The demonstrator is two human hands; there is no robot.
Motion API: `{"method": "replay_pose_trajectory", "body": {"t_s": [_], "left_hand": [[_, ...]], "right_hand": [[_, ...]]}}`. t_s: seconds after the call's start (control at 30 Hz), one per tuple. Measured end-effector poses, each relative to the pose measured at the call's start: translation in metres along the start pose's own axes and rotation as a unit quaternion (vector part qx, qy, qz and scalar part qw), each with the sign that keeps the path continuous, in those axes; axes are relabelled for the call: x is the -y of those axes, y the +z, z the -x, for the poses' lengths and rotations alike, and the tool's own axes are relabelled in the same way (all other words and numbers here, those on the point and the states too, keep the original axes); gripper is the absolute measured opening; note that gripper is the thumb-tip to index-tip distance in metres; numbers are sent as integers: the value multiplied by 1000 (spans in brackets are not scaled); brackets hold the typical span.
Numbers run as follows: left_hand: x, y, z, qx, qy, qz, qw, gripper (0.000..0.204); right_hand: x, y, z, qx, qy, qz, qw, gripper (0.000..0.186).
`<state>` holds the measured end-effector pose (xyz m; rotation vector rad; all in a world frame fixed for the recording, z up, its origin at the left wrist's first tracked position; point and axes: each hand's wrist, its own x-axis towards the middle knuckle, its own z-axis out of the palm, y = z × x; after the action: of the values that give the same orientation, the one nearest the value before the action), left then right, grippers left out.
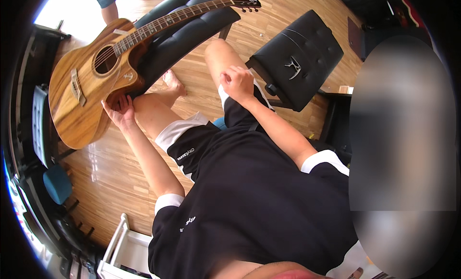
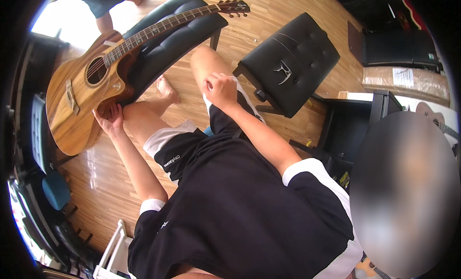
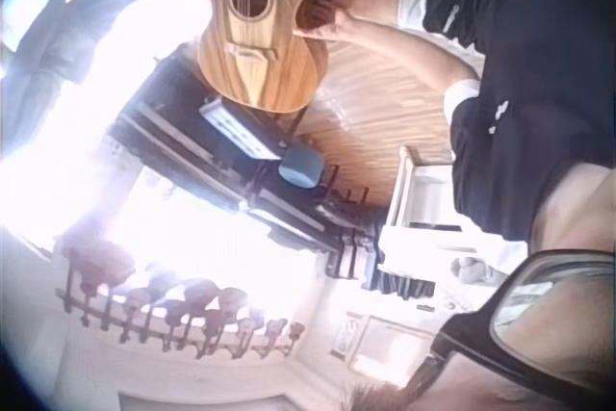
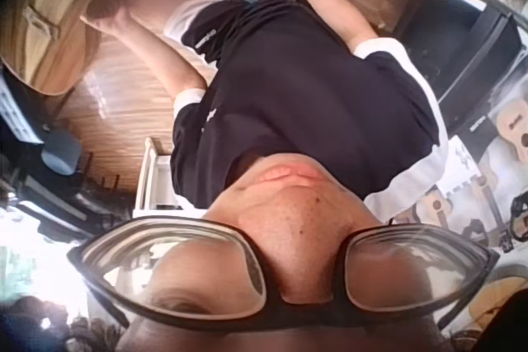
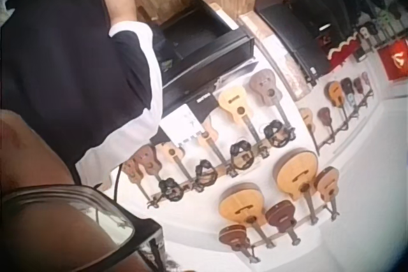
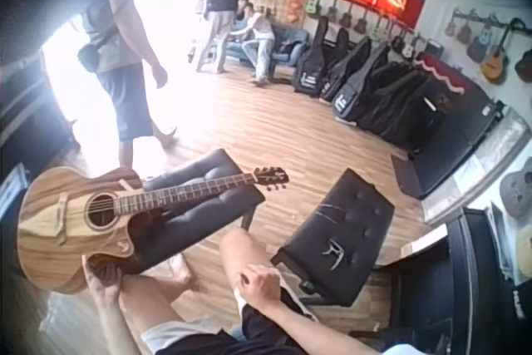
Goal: The person sits on a low stool and tunes an acoustic guitar by turning the tuning pegs on the headstock. They pluck the strings to check pitch and make small adjustments to the pegs repeatedly.
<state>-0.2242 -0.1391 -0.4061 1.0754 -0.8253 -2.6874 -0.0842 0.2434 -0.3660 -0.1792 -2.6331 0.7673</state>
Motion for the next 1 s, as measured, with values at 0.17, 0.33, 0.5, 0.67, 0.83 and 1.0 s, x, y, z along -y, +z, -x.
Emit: {"method": "replay_pose_trajectory", "body": {"t_s": [0.17,0.33,0.5,0.67,0.83,1.0], "left_hand": [[9,20,11,18,52,-37,998,84],[9,24,6,-19,51,-68,996,88],[8,21,7,0,59,-77,995,86],[11,25,10,-19,63,-140,988,83],[17,34,24,-82,99,-179,975,72],[6,15,-1,38,143,-205,967,49]], "right_hand": [[4,2,7,-2,0,-1,1000,9],[4,0,4,-5,-4,-4,1000,8],[-7,-6,0,-4,4,4,1000,9],[-27,-15,1,-15,-2,8,1000,9],[-50,-33,4,-33,26,3,999,9],[-82,-41,5,-76,80,-34,993,8]]}}
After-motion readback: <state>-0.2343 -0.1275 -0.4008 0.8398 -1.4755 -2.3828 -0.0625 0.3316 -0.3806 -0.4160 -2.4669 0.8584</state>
